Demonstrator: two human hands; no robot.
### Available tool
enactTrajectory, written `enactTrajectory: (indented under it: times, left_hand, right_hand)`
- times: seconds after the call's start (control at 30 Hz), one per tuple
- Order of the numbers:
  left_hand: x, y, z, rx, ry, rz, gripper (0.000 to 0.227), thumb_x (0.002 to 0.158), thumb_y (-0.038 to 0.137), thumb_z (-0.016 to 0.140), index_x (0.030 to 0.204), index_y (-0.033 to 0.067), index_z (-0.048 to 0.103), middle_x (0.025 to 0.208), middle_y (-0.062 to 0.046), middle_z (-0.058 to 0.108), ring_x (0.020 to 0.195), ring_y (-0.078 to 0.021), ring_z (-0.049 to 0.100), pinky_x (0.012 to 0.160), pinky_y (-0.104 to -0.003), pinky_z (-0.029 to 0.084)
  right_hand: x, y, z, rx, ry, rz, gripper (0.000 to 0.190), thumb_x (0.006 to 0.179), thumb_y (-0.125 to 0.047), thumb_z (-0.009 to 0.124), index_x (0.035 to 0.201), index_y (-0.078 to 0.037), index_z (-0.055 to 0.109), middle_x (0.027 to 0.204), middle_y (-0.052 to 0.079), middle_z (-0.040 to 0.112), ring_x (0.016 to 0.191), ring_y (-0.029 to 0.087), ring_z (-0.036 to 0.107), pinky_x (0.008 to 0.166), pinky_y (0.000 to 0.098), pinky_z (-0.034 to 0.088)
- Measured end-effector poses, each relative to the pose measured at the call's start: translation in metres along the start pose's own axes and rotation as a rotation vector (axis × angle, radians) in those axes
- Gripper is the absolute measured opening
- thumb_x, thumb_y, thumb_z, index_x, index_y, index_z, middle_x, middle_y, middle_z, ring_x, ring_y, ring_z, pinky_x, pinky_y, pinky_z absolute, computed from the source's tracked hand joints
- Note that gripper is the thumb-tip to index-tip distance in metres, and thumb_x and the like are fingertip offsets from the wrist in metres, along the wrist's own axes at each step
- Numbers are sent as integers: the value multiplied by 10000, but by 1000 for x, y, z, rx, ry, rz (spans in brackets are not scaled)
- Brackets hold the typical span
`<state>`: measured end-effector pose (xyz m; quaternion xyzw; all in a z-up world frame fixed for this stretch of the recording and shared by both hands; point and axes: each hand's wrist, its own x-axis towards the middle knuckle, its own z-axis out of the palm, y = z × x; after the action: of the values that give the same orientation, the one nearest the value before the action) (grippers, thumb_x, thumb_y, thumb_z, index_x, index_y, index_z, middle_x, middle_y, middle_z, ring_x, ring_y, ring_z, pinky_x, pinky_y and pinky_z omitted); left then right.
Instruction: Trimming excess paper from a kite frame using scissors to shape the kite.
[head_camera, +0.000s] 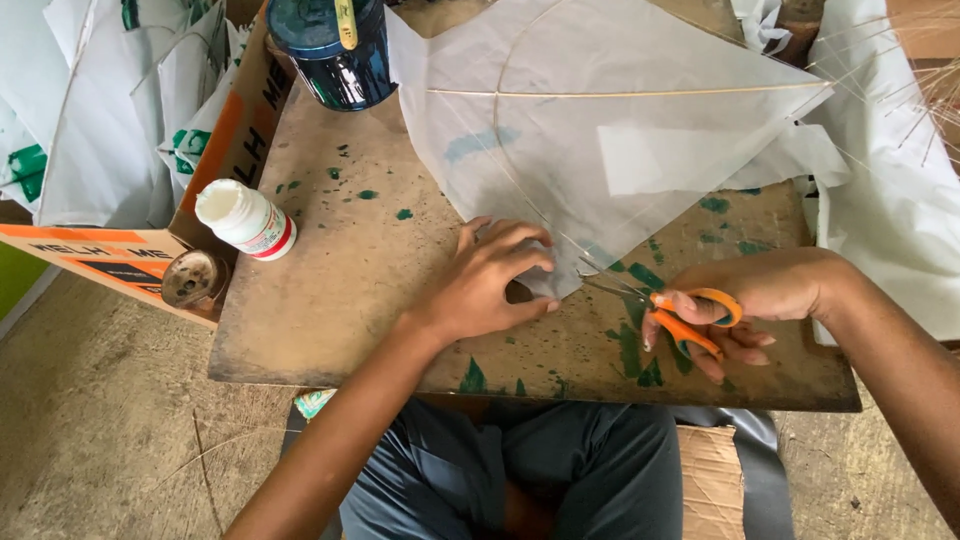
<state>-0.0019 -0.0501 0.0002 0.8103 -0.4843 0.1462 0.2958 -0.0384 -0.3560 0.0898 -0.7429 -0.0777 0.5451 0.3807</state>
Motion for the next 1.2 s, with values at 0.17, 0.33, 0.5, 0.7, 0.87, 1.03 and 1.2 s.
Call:
enactTrajectory:
  times: [0.17, 0.33, 0.5, 0.7, 0.87, 1.03, 1.2]
  left_hand:
    - [2, 3, -4, -40, 11, 17, 204, 930, 364, 710, 938, 169, 649, 1267, -38, 621, 1261, -254, 583, 1094, -540, 251]
    - [3, -2, -2, -91, 92, 38, 142, 982, 268, 671, 889, 164, 643, 1219, -19, 660, 1202, -235, 615, 1077, -468, 296]
    - [6, 1, -13, -275, 109, 13, 121, 935, 230, 733, 878, 134, 685, 1185, -45, 673, 1173, -244, 638, 1062, -508, 426]
    - [-1, -8, -1, -162, 28, -2, 113, 848, 319, 812, 892, 241, 741, 1276, 37, 641, 1277, -209, 564, 1112, -504, 329]
    - [0, -7, -1, -214, 67, -15, 261, 765, 356, 888, 869, 224, 688, 1261, 22, 638, 1244, -207, 586, 1102, -494, 331]
    - [-1, -5, -3, -211, 20, -41, 297, 757, 404, 885, 858, 217, 678, 1303, 22, 608, 1300, -218, 542, 1097, -494, 308]
    - [-3, -10, 1, -185, -6, -10, 166, 788, 294, 878, 829, 236, 728, 1342, 37, 585, 1352, -252, 491, 1147, -553, 288]
  right_hand:
    - [4, 0, -3, 51, -5, 35, 881, 717, -624, 454, 1193, 70, 714, 701, 242, 782, 340, 182, 553, 313, 239, 360]
    - [12, -2, -4, 95, 39, 34, 794, 752, -580, 465, 1167, 61, 680, 703, 293, 763, 349, 234, 555, 323, 285, 407]
    - [15, 7, -9, 98, 6, 27, 867, 729, -619, 445, 1204, 59, 703, 704, 275, 753, 352, 218, 545, 337, 273, 394]
    - [23, -3, -9, 35, 83, -12, 772, 741, -580, 499, 1032, 102, 717, 632, 280, 724, 311, 196, 489, 287, 278, 355]
    - [18, -19, -3, 3, 109, 92, 786, 741, -563, 507, 1103, 92, 749, 628, 252, 715, 322, 188, 473, 332, 274, 357]
    - [19, -26, 1, -11, 144, 178, 613, 847, -452, 583, 1137, 52, 777, 642, 232, 696, 352, 190, 442, 398, 283, 310]
    - [23, -23, -3, -168, 81, 50, 322, 995, -193, 604, 698, -84, 545, 610, 85, 552, 603, 178, 674, 469, 291, 347]
